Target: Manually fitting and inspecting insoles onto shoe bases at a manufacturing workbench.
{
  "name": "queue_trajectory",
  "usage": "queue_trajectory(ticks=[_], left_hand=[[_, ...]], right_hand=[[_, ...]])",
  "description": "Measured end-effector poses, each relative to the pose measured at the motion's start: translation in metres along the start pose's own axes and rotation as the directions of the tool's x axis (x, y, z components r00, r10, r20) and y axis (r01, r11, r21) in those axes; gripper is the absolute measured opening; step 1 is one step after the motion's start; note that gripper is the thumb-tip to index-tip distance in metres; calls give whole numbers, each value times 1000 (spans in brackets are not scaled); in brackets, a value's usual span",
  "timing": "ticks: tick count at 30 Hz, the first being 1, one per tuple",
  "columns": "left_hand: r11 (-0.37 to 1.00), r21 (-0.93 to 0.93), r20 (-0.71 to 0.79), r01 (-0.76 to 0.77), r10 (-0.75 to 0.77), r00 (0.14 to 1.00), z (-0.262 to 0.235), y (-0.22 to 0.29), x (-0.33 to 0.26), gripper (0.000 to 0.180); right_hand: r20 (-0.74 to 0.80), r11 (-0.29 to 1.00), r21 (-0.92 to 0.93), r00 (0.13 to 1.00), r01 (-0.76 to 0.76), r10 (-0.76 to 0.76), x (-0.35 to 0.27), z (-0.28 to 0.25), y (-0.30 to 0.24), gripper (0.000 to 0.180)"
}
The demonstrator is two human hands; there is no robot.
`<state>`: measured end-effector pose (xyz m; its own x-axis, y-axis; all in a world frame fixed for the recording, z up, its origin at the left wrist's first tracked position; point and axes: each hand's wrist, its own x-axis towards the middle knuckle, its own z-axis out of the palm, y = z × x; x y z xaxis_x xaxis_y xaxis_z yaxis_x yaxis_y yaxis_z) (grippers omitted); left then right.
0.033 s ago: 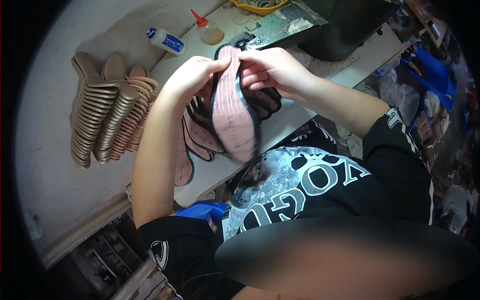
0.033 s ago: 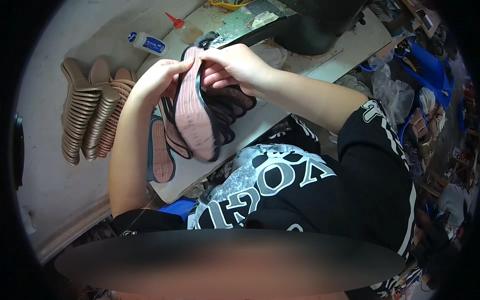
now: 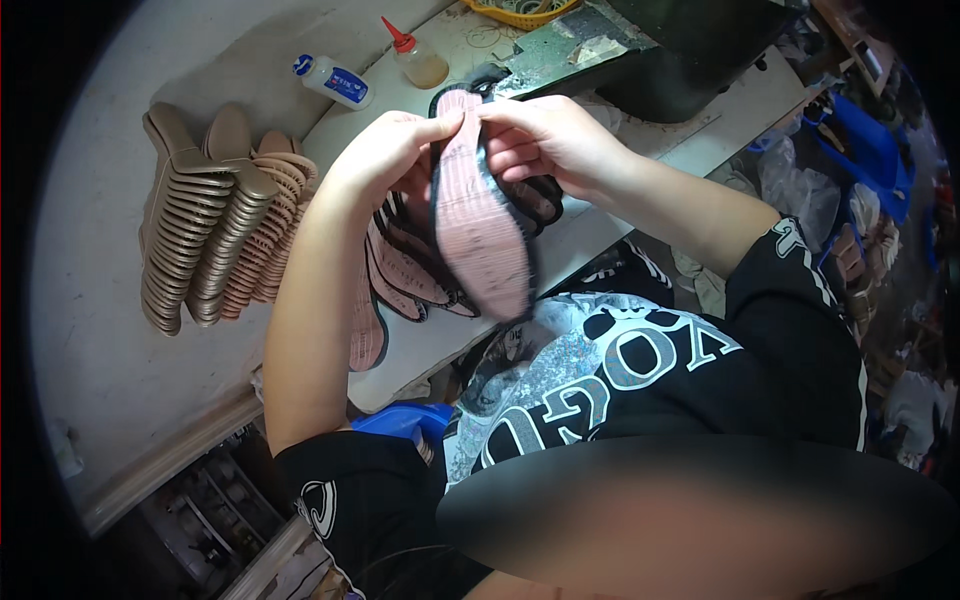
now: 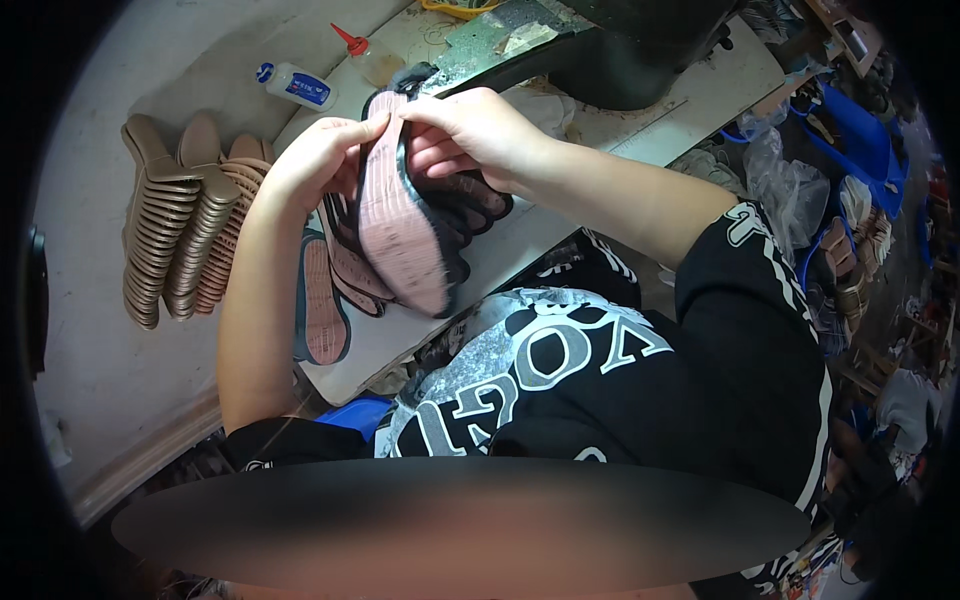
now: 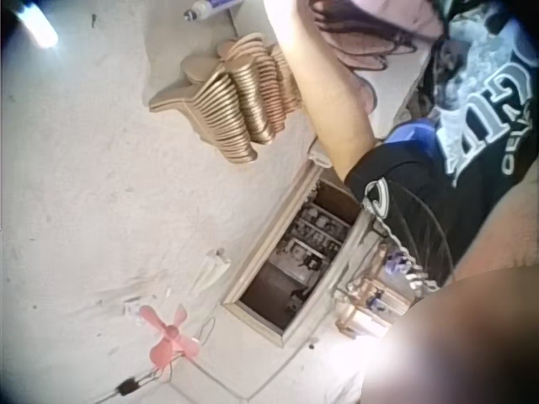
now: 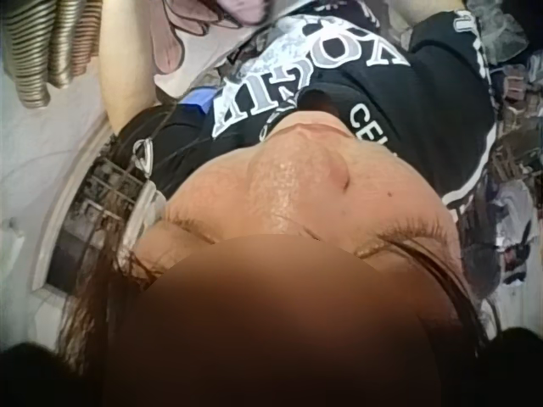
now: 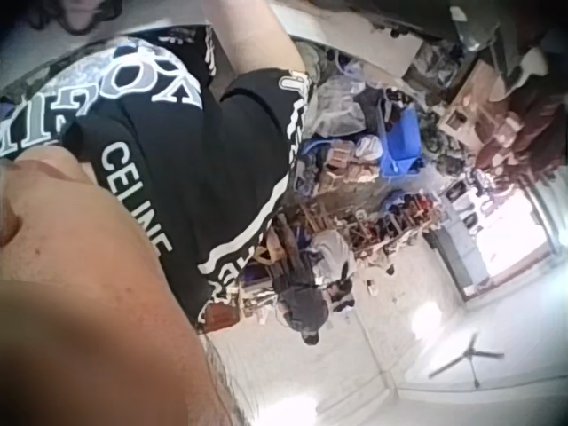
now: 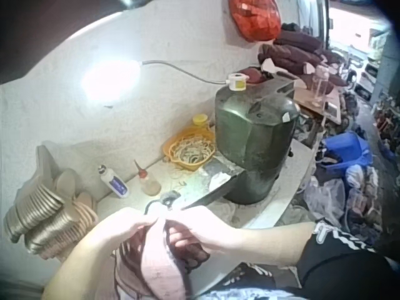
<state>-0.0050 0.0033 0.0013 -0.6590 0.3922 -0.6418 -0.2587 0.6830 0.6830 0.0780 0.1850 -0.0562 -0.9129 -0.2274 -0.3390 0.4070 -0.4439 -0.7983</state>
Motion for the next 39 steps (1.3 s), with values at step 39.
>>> queue_trajectory(ticks=[39], left_hand=[[811, 449, -883, 374, 341, 323, 57, -279, -108, 78]], right_hand=[[527, 317, -793, 847, 520, -71, -9, 69, 66, 49]])
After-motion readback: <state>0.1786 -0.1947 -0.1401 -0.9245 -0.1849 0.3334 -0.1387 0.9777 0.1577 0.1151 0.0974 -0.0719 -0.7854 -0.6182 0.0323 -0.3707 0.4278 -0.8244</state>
